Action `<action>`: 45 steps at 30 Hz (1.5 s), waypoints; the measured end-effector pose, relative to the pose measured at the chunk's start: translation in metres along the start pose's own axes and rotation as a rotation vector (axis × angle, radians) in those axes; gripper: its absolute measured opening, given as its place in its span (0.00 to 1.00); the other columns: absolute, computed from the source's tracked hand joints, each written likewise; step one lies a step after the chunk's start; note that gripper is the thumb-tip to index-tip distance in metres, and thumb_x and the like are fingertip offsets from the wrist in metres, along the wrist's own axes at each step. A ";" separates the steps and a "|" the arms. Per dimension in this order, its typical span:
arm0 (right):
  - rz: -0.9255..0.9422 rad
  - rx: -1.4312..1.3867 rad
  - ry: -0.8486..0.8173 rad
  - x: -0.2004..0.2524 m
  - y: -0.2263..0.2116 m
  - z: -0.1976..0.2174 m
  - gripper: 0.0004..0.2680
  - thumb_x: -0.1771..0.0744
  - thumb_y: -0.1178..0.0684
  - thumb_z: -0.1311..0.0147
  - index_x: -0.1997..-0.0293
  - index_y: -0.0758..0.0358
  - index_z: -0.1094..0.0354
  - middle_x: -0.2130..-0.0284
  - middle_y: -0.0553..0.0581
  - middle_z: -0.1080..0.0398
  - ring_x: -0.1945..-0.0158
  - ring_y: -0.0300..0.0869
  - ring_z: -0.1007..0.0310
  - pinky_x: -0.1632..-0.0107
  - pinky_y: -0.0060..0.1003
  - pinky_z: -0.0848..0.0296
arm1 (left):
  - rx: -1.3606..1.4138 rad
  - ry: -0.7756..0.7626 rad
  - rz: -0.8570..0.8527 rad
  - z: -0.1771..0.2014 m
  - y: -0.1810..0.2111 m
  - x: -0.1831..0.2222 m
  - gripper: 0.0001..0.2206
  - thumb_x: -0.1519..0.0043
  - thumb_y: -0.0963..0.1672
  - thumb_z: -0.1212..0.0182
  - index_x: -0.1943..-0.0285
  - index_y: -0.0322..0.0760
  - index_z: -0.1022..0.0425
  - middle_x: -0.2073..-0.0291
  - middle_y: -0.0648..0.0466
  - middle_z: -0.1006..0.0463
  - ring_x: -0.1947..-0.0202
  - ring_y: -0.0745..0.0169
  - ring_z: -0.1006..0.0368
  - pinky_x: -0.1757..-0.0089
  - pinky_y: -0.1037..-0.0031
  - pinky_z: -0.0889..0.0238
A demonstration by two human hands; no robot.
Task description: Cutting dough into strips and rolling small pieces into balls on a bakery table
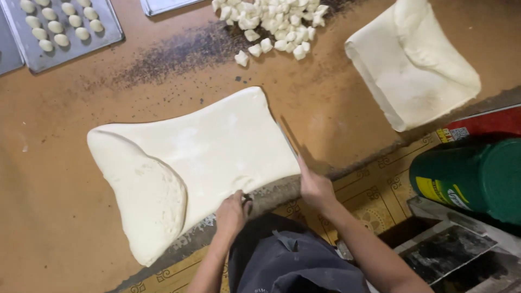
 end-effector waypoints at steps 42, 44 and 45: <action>-0.010 0.031 -0.349 -0.168 -0.093 -0.028 0.28 0.32 0.60 0.56 0.21 0.56 0.63 0.65 0.75 0.24 0.55 0.63 0.19 0.55 0.58 0.24 | 0.104 -0.177 -0.045 0.002 -0.003 -0.010 0.17 0.36 0.50 0.43 0.44 0.39 0.33 0.57 0.42 0.19 0.51 0.37 0.22 0.51 0.50 0.29; 0.034 0.084 -0.342 -0.093 -0.077 -0.016 0.29 0.33 0.61 0.55 0.21 0.56 0.63 0.67 0.73 0.23 0.58 0.61 0.18 0.57 0.55 0.23 | 0.106 -0.152 -0.057 0.006 -0.001 -0.008 0.17 0.36 0.50 0.42 0.44 0.39 0.32 0.57 0.41 0.19 0.51 0.35 0.22 0.51 0.50 0.29; 0.083 0.135 -0.324 -0.059 -0.072 -0.011 0.31 0.34 0.62 0.53 0.20 0.56 0.62 0.68 0.70 0.23 0.61 0.59 0.17 0.59 0.51 0.22 | 0.101 -0.116 -0.071 0.011 -0.001 -0.011 0.17 0.36 0.50 0.41 0.44 0.39 0.31 0.57 0.40 0.19 0.50 0.34 0.22 0.50 0.50 0.29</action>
Point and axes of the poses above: each hand's wrist, its own x-axis away from the middle knuckle, its own z-axis out of the back of the hand, y = z × x, the point moved 7 cm from there along -x, towards the middle knuckle
